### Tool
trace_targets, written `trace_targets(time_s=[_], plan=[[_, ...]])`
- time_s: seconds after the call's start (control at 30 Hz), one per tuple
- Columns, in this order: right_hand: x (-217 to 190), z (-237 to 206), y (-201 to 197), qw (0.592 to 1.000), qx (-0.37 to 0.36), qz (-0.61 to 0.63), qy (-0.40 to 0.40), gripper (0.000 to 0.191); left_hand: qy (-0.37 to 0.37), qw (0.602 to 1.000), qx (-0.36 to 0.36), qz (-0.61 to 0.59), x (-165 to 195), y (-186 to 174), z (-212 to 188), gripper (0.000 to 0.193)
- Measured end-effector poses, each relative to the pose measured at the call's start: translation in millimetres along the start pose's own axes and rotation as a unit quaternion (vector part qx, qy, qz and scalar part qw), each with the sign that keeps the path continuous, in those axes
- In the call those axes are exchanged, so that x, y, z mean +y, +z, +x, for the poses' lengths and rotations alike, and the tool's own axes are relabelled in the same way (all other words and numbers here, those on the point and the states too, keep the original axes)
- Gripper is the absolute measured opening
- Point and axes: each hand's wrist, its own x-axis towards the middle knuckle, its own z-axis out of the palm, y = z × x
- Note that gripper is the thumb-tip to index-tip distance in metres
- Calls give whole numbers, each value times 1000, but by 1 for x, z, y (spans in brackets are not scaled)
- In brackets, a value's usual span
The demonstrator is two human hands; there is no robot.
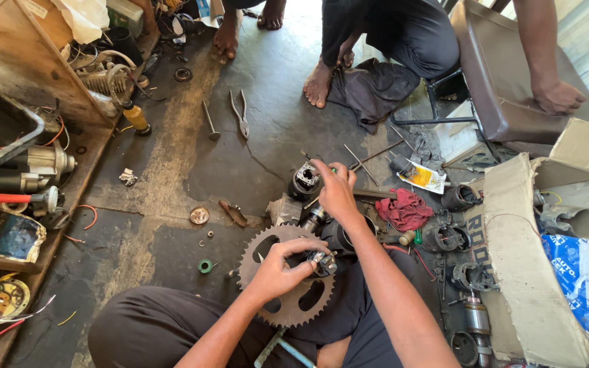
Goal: The person sits on the floor and assembles small motor components by hand, fitting a cylindrical part into a larger housing and rotating it to check alignment. Tools and other parts are scattered on the floor nearby.
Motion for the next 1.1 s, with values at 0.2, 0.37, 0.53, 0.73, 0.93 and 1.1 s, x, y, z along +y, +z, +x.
trace_targets(time_s=[0.2, 0.37, 0.53, 0.73, 0.93, 1.1], plan=[[-1, 0, 17, 1000, -6, 14, -14, 80, -5, 1000, 6, -3, 2, 1, 0, 31], [7, 1, 23, 999, -23, 35, 23, 78, -20, 1000, 9, 9, 4, 0, 0, 31], [10, 9, 27, 1000, 15, 16, 17, 79, -18, 1000, 8, 1, 3, 0, 0, 30], [1, 11, 24, 999, -34, 41, 5, 80, -21, 1000, 10, 9, 1, 0, -1, 32], [0, 7, 19, 997, -40, 15, 63, 75, -24, 1000, 6, 8, 0, -1, -2, 34], [2, 11, 18, 999, -23, 15, 39, 78, -23, 1000, 7, -3, -1, -1, -1, 32]])
